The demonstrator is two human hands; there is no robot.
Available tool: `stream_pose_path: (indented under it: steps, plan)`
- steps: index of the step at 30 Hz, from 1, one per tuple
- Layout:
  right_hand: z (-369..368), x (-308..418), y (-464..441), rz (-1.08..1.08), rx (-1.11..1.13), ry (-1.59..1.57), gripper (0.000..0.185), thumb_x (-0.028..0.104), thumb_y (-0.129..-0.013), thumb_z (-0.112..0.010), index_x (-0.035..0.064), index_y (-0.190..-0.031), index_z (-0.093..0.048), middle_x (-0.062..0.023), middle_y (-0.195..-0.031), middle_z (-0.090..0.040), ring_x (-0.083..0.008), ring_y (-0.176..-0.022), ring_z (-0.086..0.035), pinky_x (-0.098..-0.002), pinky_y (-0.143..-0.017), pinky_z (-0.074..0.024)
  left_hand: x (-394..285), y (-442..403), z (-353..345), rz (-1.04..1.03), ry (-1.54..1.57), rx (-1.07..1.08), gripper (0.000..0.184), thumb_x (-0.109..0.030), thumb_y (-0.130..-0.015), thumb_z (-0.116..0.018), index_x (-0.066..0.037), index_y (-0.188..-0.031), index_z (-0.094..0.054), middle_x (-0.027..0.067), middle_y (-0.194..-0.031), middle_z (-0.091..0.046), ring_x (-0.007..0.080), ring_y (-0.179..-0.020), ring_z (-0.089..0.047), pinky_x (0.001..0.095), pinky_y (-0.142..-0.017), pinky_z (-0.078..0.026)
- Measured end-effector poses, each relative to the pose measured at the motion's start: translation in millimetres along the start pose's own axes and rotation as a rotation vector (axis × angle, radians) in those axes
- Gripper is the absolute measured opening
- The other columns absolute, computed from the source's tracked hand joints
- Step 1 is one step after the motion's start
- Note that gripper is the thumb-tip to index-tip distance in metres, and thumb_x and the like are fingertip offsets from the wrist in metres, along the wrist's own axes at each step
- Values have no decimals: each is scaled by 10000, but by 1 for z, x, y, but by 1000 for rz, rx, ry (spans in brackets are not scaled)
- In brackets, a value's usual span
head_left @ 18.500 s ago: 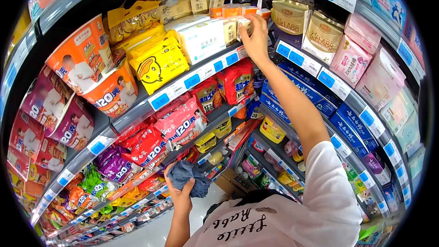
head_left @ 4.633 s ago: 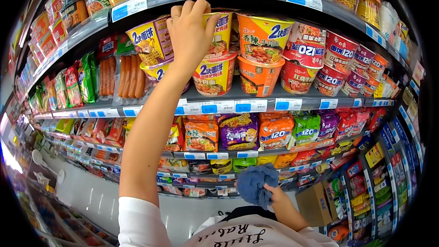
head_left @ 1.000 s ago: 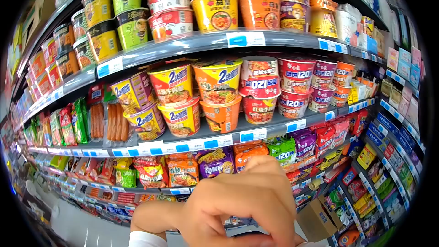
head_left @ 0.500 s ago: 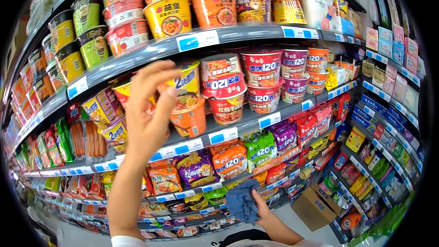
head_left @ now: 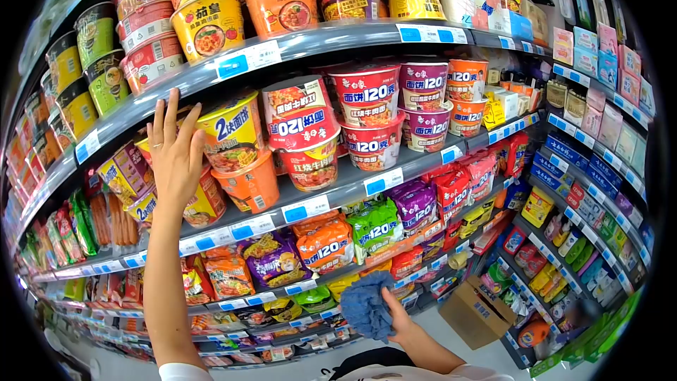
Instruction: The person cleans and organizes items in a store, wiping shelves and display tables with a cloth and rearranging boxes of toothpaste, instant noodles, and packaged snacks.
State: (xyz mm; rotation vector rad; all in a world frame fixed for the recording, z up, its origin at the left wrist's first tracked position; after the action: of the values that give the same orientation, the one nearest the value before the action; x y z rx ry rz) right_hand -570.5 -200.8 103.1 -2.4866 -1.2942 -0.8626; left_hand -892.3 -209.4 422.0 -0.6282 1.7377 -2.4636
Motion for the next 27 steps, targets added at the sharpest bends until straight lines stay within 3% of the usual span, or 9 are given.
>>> stream_pose_path:
  steps: [4, 13, 14, 15, 17, 23, 24, 27]
  plan:
    - [7, 9, 7, 89, 32, -57, 672, 532, -945, -432, 12, -1369, -399, -134, -1314, -537, -243, -1177, -558, -398, -1022, -429, -1, -1, -1, -11, 16, -25, 389, -304, -981, -392, -113, -1289, -534, 74, -1518, -294, 321, -1404, -228, 503, -1130, -154]
    - [20, 24, 18, 168, 116, -67, 737, 574, -925, -424, -6, -1377, -380, -200, -1309, -522, -310, -1175, -548, -421, -1007, -430, 2, 25, -5, -96, 71, -114, 443, -336, -979, -434, -163, -1387, -427, 72, -1501, -331, 313, -1402, -244, 464, -1134, -175]
    - [27, 24, 17, 154, 79, -36, 740, 572, -921, -431, -10, -1374, -373, -217, -1309, -508, -368, -1193, -521, -462, -1036, -402, 2, 31, -6, -107, 69, -110, 442, -334, -978, -438, -164, -1386, -428, 73, -1498, -334, 314, -1398, -250, 465, -1130, -187]
    - [25, 25, 20, 165, 33, -21, 761, 597, -916, -417, -17, -1365, -382, -244, -1281, -522, -355, -1153, -552, -435, -997, -440, 2, 38, -7, -117, 68, -113, 441, -332, -977, -442, -165, -1385, -428, 73, -1496, -338, 315, -1395, -255, 467, -1126, -199]
    - [26, 30, 20, 151, 119, 42, 759, 604, -913, -415, -7, -1363, -396, -218, -1297, -527, -315, -1168, -553, -418, -999, -436, 2, 51, -8, -93, 63, -85, 446, -334, -977, -443, -167, -1390, -424, 77, -1494, -339, 315, -1394, -257, 467, -1123, -202]
    - [33, 25, 14, 57, 153, -32, 737, 594, -922, -405, 5, -1365, -399, -223, -1292, -527, -313, -1168, -551, -418, -993, -442, 7, 78, -9, 6, 26, 16, 480, -340, -979, -430, -167, -1425, -384, 82, -1517, -293, 303, -1410, -224, 472, -1135, -161]
    - [27, 23, 13, 76, 35, 39, 785, 637, -903, -390, -11, -1346, -403, -229, -1214, -570, -258, -961, -643, -368, -762, -554, 7, 81, -8, 27, 25, 36, 486, -340, -979, -432, -164, -1429, -378, 89, -1522, -279, 299, -1412, -218, 465, -1138, -160]
    - [24, 22, 10, 87, 55, 66, 779, 629, -901, -407, -6, -1353, -397, -218, -1247, -553, -291, -1039, -618, -407, -853, -531, 4, 87, -5, 4, -1, 75, 495, -346, -980, -431, -157, -1433, -371, 90, -1522, -276, 299, -1414, -211, 456, -1139, -161]
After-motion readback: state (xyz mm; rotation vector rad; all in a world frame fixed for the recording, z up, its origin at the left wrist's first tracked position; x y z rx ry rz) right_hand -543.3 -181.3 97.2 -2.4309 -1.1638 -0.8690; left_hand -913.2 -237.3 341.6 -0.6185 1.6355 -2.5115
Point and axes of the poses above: each hand's wrist, its own y-axis away from the middle knuckle, its own z-axis out of the back of the hand, x = y × z, the point moved 1 cm from there along -y, towards the middle knuckle
